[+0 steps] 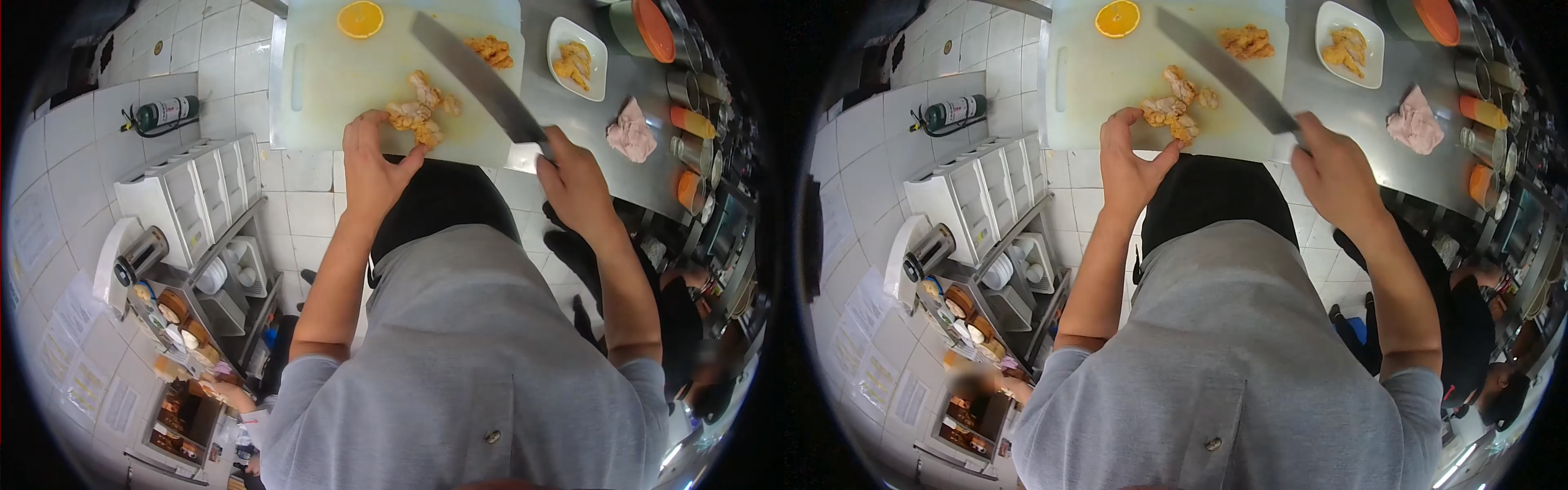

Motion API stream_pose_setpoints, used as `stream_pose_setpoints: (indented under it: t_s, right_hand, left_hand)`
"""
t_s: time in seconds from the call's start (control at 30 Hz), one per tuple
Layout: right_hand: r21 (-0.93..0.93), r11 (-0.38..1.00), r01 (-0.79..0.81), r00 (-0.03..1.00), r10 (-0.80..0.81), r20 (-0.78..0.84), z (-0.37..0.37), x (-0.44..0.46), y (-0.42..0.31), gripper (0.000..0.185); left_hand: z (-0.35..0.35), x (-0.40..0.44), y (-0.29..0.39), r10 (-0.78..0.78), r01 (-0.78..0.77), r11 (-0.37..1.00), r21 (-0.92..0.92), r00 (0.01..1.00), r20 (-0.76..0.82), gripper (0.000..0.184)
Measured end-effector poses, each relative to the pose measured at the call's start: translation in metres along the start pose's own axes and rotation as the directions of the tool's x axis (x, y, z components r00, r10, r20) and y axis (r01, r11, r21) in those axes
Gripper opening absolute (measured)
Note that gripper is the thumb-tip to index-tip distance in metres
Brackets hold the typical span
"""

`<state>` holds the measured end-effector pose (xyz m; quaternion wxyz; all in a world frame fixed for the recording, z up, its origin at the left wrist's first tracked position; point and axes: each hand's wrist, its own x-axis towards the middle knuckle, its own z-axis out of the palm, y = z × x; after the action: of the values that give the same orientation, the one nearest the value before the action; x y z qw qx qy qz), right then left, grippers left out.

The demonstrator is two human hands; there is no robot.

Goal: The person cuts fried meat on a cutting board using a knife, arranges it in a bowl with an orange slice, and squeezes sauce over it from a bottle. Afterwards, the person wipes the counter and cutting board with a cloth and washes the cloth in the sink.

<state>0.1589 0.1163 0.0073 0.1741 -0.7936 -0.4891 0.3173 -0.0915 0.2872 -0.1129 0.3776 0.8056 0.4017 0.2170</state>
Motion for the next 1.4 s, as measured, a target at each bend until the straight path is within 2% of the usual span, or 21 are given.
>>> stream_pose_setpoints:
  t_s: [0.07, 0.2, 0.37, 0.43, 0.47, 0.57, 0.7, 0.8, 0.87, 0.9, 0.97, 1.07, 1.23, 1.4]
  right_hand:
    - [0.013, 0.988, -0.153, 0.988, 0.153, 0.006, -0.01, -0.012, 0.004, 0.037]
    - [0.049, 0.969, -0.243, 0.969, 0.24, 0.054, -0.009, -0.033, 0.008, 0.032]
    - [0.108, 0.972, -0.21, 0.973, 0.196, 0.123, -0.004, -0.043, -0.001, 0.034]
    - [0.108, 0.98, -0.168, 0.967, 0.142, 0.211, -0.007, -0.039, -0.008, 0.034]
    - [0.09, 0.977, -0.192, 0.946, 0.16, 0.282, -0.01, -0.032, -0.012, 0.031]
    - [0.081, 0.987, -0.141, 0.943, 0.11, 0.313, -0.01, -0.02, -0.022, 0.026]
    - [0.025, 0.981, -0.192, 0.909, 0.168, 0.381, 0.002, -0.009, -0.029, 0.025]
    - [-0.046, 0.991, -0.126, 0.942, 0.134, 0.308, 0.037, 0.003, -0.031, 0.028]
    - [-0.011, 0.998, -0.065, 0.977, 0.066, 0.203, 0.078, 0.027, -0.026, 0.03]
    - [-0.009, 0.998, -0.065, 0.978, 0.066, 0.199, 0.088, 0.041, -0.024, 0.03]
    - [0.037, 0.999, 0.027, 0.996, -0.03, 0.078, 0.098, 0.065, -0.019, 0.029]
    - [0.019, 0.999, 0.039, 0.988, -0.041, 0.147, 0.061, 0.073, -0.016, 0.028]
    - [-0.098, 0.995, 0.01, 0.995, 0.0, 0.096, 0.001, 0.024, -0.028, 0.026]
    - [-0.179, 0.984, 0.007, 0.98, 0.029, 0.198, -0.018, -0.014, -0.036, 0.028]
  left_hand:
    - [0.001, -0.001, -0.003, -0.002, 0.003, 1.0, 0.018, 1.0, -0.006, 0.068]
    - [0.003, -0.002, -0.005, -0.002, 0.002, 1.0, 0.006, 1.0, -0.027, 0.069]
    - [0.002, -0.001, -0.002, 0.0, 0.001, 1.0, 0.025, 1.0, -0.021, 0.068]
    - [-0.001, 0.0, 0.0, -0.005, 0.005, 0.999, 0.031, 1.0, -0.004, 0.067]
    - [-0.002, 0.001, 0.001, -0.01, 0.01, 0.999, 0.035, 1.0, 0.01, 0.066]
    - [-0.005, 0.002, 0.0, -0.006, 0.005, 1.0, 0.028, 1.0, 0.03, 0.064]
    - [-0.003, 0.001, -0.004, 0.01, -0.011, 0.999, 0.033, 0.999, 0.036, 0.065]
    - [-0.001, 0.002, -0.007, 0.005, -0.005, 1.0, -0.012, 1.0, 0.022, 0.068]
    - [-0.002, 0.002, -0.005, 0.042, -0.042, 0.999, 0.01, 0.999, 0.008, 0.065]
    - [-0.001, 0.003, -0.006, 0.046, -0.046, 0.999, 0.012, 0.999, 0.009, 0.065]
    - [0.0, 0.002, -0.008, 0.078, -0.078, 0.996, 0.036, 0.997, -0.004, 0.066]
    - [-0.002, 0.012, 0.004, 0.101, -0.102, 0.991, 0.085, 0.995, 0.022, 0.067]
    - [-0.005, 0.028, 0.02, 0.132, -0.13, 0.984, 0.122, 0.991, -0.005, 0.068]
    - [-0.024, 0.025, 0.021, 0.134, -0.132, 0.977, 0.17, 0.991, 0.0, 0.067]
